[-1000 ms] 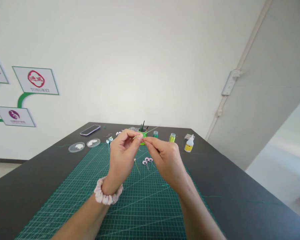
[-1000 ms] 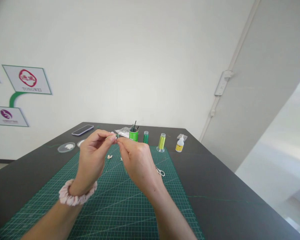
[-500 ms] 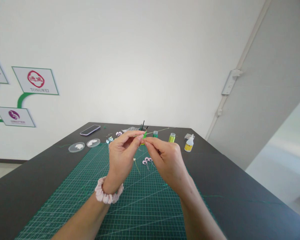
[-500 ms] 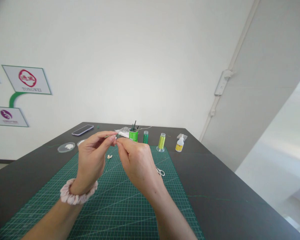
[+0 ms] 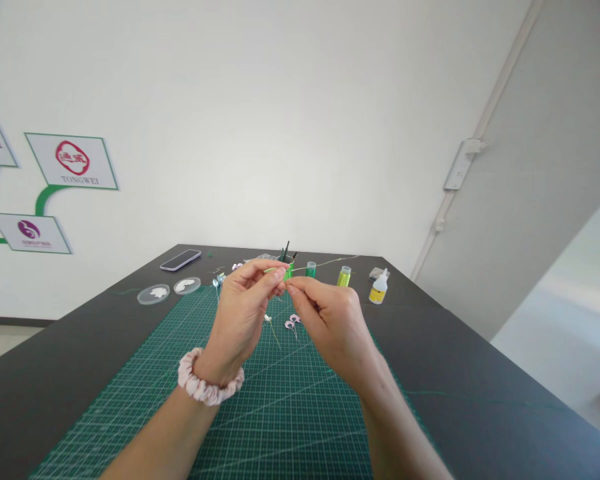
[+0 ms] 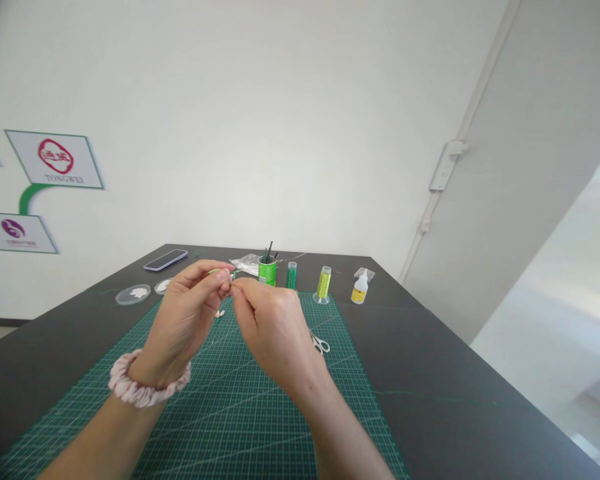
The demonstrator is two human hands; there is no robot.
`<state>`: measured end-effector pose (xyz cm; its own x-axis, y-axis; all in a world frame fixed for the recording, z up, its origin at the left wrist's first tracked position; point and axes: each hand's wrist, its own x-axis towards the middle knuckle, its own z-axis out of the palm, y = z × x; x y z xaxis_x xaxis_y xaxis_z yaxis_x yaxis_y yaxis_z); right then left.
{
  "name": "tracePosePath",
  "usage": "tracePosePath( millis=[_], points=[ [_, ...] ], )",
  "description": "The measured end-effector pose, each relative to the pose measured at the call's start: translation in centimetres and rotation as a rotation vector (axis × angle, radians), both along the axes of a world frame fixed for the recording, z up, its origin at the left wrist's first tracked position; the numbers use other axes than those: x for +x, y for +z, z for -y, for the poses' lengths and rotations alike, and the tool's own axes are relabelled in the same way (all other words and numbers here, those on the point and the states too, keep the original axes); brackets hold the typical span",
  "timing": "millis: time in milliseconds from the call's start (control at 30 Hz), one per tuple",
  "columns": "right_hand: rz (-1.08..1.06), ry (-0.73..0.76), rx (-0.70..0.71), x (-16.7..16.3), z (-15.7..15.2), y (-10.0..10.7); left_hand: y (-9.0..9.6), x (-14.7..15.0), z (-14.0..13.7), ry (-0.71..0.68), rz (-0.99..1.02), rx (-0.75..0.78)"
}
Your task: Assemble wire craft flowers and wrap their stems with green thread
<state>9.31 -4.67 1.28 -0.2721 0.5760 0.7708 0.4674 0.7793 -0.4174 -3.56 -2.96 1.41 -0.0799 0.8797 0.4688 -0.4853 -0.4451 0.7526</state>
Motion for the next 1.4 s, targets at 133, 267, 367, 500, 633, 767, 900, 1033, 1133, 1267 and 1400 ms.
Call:
tracePosePath(
  millis=[133, 267, 367, 500, 633, 767, 900, 1033, 1133, 1267, 1400],
  points=[
    [-0.004, -0.006, 0.001, -0.02, 0.18, 0.05, 0.03, -0.05, 0.06, -0.034, 0.013, -0.002],
    [-0.021, 0.001, -0.003, 0.12, 0.33, 0.16, 0.09, -0.15, 0.07, -0.142, 0.055, -0.060],
    [-0.024, 0.004, -0.009, 0.26, 0.41, 0.17, 0.10, -0.22, 0.01, -0.200, 0.094, -0.101],
    [-0.027, 0.002, 0.006, 0.30, 0.36, 0.13, 0.14, -0.23, 0.01, -0.223, 0.121, -0.121],
    [-0.020, 0.001, -0.001, 0.26, 0.23, 0.18, 0.27, -0.19, 0.14, -0.233, 0.121, -0.130],
    [0.002, -0.015, -0.009, 0.26, 0.17, 0.20, 0.27, -0.19, 0.15, -0.219, 0.104, -0.138],
    [0.016, -0.018, -0.019, 0.24, 0.18, 0.16, 0.07, -0.19, 0.12, -0.198, 0.080, -0.100],
    [0.027, -0.023, -0.035, 0.25, 0.15, 0.10, 0.00, -0.21, 0.20, -0.200, 0.077, -0.084],
    [0.007, -0.012, -0.022, 0.30, 0.10, 0.03, 0.09, -0.25, 0.19, -0.215, 0.097, -0.094],
    [0.001, -0.017, -0.008, 0.42, 0.01, 0.01, 0.18, -0.27, 0.14, -0.246, 0.110, -0.119],
    [0.004, -0.029, -0.006, 0.49, -0.04, 0.11, 0.12, -0.33, 0.20, -0.253, 0.107, -0.119]
  ],
)
